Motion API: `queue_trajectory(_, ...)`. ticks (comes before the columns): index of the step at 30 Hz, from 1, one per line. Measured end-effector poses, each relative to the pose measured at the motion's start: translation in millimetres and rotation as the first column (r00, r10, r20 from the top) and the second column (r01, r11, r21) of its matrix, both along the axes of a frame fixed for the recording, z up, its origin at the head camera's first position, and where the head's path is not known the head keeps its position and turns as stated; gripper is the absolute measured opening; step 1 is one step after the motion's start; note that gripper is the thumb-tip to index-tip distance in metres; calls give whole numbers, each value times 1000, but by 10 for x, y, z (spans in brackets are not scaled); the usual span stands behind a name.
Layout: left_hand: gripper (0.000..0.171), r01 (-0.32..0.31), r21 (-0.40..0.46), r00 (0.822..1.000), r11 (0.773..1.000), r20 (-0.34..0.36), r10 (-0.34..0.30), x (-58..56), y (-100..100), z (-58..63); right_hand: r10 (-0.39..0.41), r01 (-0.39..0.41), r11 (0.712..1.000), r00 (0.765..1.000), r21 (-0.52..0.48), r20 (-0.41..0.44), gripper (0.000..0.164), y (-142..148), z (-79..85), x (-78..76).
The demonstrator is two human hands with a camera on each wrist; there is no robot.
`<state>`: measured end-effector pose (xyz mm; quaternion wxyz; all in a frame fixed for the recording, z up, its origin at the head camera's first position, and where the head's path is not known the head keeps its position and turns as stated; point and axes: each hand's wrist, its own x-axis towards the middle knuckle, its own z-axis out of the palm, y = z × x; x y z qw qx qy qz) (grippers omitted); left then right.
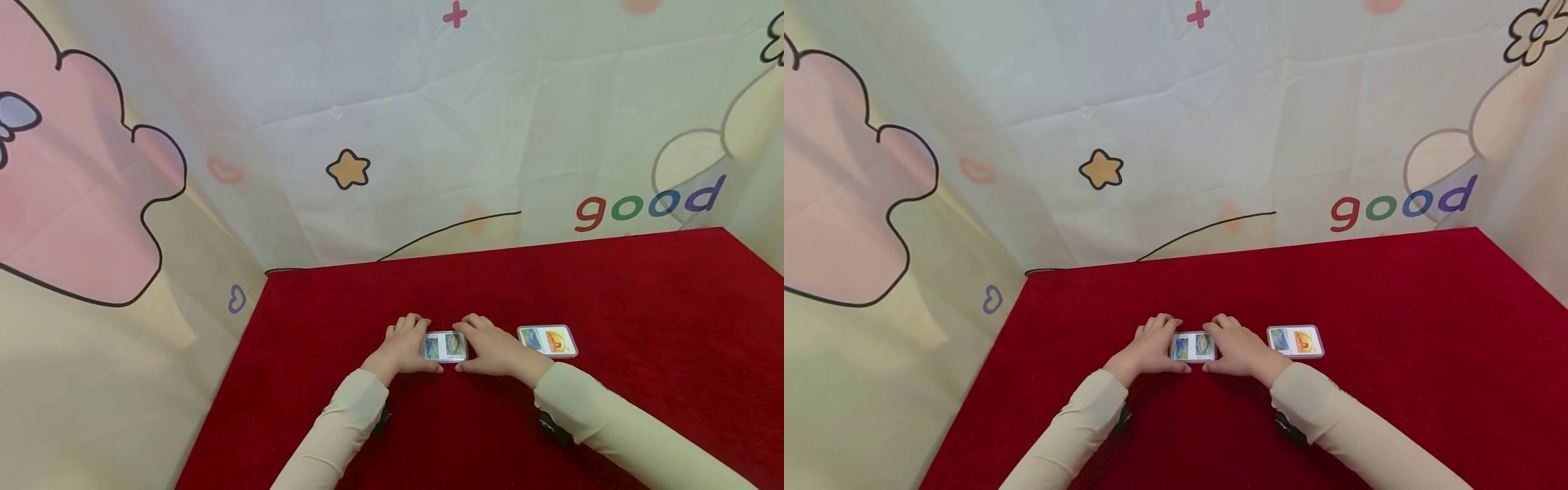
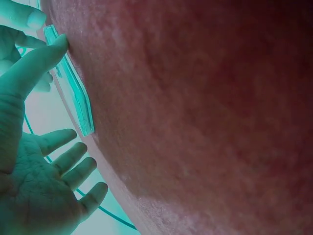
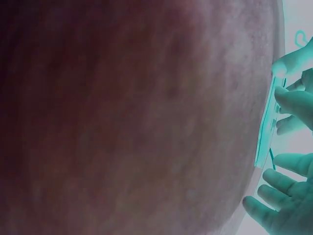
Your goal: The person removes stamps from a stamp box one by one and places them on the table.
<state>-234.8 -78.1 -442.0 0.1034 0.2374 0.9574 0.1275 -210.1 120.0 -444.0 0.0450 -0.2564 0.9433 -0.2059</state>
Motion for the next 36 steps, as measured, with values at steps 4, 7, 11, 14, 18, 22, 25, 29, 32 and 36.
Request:
queue_trajectory(4, 80, 3, 21, 999, 1000, 32, -4, -13, -36, -6, 0, 0, 1000, 1000, -1, 29, 70, -36, -27, -19)
queue_trajectory(7, 78, -4, 36, 998, 999, 59, 2, -17, -56, -22, 5, -5, 1000, 1000, 2, 17, 70, -59, -41, -32)
queue_trajectory(11, 72, -7, 44, 997, 999, 73, 3, -7, -61, -42, 22, -22, 1000, 1000, 9, -1, 68, -61, -54, -35)
queue_trajectory(14, 68, 2, 39, 998, 999, 59, -5, -8, -57, -44, 35, -35, 999, 999, 19, -11, 66, -52, -60, -36)
queue_trajectory(18, 64, 18, 36, 999, 999, 41, -19, -25, -52, -34, 52, -52, 998, 999, 21, -10, 63, -41, -68, -62)
queue_trajectory(22, 61, 38, 29, 999, 999, 27, -39, -47, -58, -36, 67, -67, 998, 998, 23, -6, 60, -31, -65, -97)
queue_trajectory(25, 59, 59, 23, 998, 998, 8, -59, -64, -65, -38, 69, -69, 997, 998, 37, -8, 59, -26, -57, -122)
queue_trajectory(29, 59, 81, 29, 997, 996, -3, -81, -84, -65, -31, 72, -71, 995, 997, 65, -22, 55, -26, -35, -149)
queue_trajectory(32, 57, 90, 33, 996, 995, -6, -90, -98, -61, -20, 76, -73, 995, 997, 74, -29, 53, -31, -15, -166)
queue_trajectory(36, 55, 96, 19, 995, 995, -20, -96, -118, -54, -5, 78, -76, 995, 996, 67, -37, 49, -38, 5, -187)
